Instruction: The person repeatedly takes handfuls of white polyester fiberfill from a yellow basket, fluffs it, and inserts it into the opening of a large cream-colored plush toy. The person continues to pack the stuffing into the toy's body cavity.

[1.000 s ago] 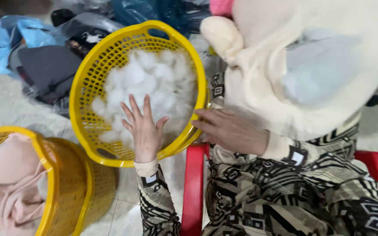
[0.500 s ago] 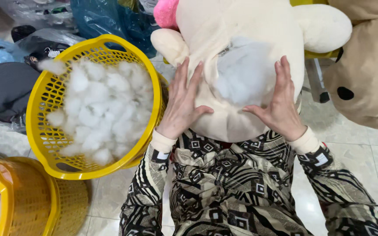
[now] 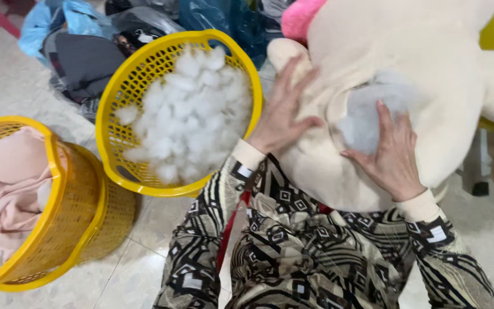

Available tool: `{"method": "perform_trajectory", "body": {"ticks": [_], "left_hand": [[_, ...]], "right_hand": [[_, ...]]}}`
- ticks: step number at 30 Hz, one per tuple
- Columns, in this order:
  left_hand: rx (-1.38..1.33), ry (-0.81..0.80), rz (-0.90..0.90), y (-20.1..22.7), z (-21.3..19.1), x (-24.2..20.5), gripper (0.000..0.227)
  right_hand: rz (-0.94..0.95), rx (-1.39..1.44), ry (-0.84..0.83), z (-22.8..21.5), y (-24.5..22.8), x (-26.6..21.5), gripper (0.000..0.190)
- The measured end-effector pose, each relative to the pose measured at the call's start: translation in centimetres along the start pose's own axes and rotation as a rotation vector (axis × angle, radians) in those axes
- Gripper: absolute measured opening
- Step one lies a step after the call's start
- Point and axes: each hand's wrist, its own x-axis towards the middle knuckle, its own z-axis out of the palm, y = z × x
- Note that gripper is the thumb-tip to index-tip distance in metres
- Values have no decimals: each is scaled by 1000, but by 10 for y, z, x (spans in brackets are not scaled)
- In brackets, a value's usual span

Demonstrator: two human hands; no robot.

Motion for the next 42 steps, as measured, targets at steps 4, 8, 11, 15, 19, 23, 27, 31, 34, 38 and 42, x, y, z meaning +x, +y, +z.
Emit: {"method": "perform_trajectory", "body": {"ticks": [4, 8, 11, 15, 19, 23, 27, 31, 34, 38, 42], "left_hand": [[141, -235, 155, 1, 23, -2, 102], [279, -46, 87, -59, -12, -19, 86], [612, -98, -302, -134, -68, -34, 99], [788, -442, -660, -219, -87, -67, 123], [687, -621, -927, -289, -63, -108, 114], [571, -633, -1016, -334, -29, -160, 98], [525, -674, -1076, -357, -16, -191, 87], [518, -705, -1112, -338, -55, -202, 76], [527, -653, -1025, -297, -97, -162, 68], [404, -322, -703, -195, -103, -95, 62], [120, -189, -222, -84, -47, -33, 104]], "right_hand": [[29, 9, -57, 10, -15, 9, 82], [118, 6, -117, -7, -6, 5, 73], [81, 50, -105, -9, 0, 3, 74], [-92, 36, 43, 2, -3, 3, 83], [-33, -37, 9, 18, -1, -4, 86], [-59, -175, -29, 23, 12, -10, 90], [-16, -162, -96, 14, 19, -12, 98], [-12, -138, -87, -4, 17, -19, 103], [0, -157, 37, -13, 19, -26, 101], [-61, -173, 176, -6, 17, -9, 128], [34, 48, 47, 13, 8, 23, 138]]}}
